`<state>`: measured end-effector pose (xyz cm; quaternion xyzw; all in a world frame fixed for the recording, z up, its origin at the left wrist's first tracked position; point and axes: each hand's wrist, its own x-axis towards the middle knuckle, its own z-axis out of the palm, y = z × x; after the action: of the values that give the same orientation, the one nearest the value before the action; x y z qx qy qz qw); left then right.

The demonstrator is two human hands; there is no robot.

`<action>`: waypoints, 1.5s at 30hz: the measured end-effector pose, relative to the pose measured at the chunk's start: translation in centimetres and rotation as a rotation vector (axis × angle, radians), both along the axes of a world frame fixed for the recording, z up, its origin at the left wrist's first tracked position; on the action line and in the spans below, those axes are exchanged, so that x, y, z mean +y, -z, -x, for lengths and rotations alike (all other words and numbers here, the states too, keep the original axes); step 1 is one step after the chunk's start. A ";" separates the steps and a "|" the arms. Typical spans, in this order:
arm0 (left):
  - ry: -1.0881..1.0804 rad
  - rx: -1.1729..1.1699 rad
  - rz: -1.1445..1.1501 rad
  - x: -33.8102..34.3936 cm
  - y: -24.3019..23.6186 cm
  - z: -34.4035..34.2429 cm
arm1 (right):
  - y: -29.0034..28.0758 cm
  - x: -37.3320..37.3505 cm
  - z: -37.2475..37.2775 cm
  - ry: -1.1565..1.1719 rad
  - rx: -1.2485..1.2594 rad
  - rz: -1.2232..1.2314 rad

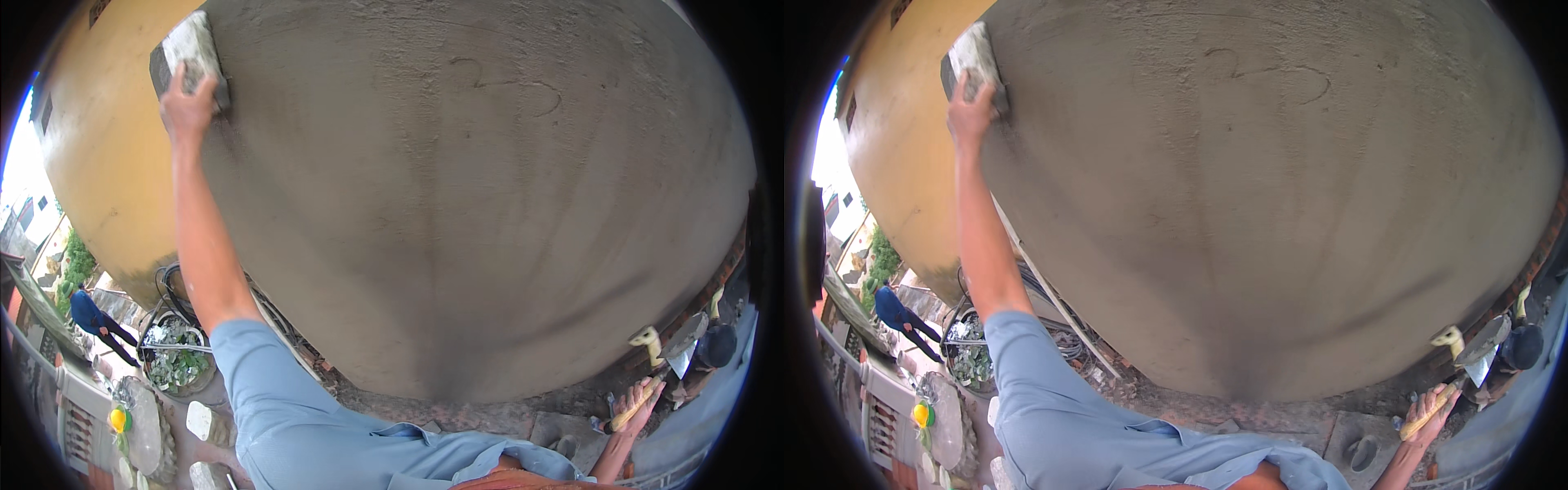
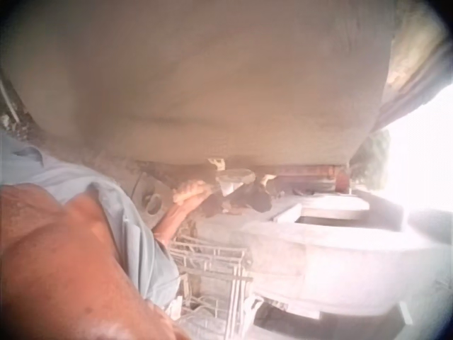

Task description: The person scoops wet cement from a bucket using a trowel and applies it to a vertical wall. They then use a float to smooth the surface, repeatedly spreading and leveling the cement. A coworker is also seen plastering a nearby section of the wall.

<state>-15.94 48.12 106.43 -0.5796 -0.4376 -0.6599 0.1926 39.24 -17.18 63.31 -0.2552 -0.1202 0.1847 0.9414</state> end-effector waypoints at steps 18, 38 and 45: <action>0.060 -0.045 0.048 0.7 -8.8 3.4 | 0.5 0.1 -0.1 0.012 -0.033 0.001; -0.145 -0.221 0.177 5.6 -7.1 9.8 | 0.4 -0.1 -0.6 0.098 -0.102 0.033; 0.070 0.188 -0.131 -0.7 -6.2 3.0 | 0.6 -0.1 -1.4 0.107 -0.119 0.039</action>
<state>-18.97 47.38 112.62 -0.6399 -0.3529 -0.6363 0.2472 40.66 -17.31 62.75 -0.2899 -0.1588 0.1211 0.9360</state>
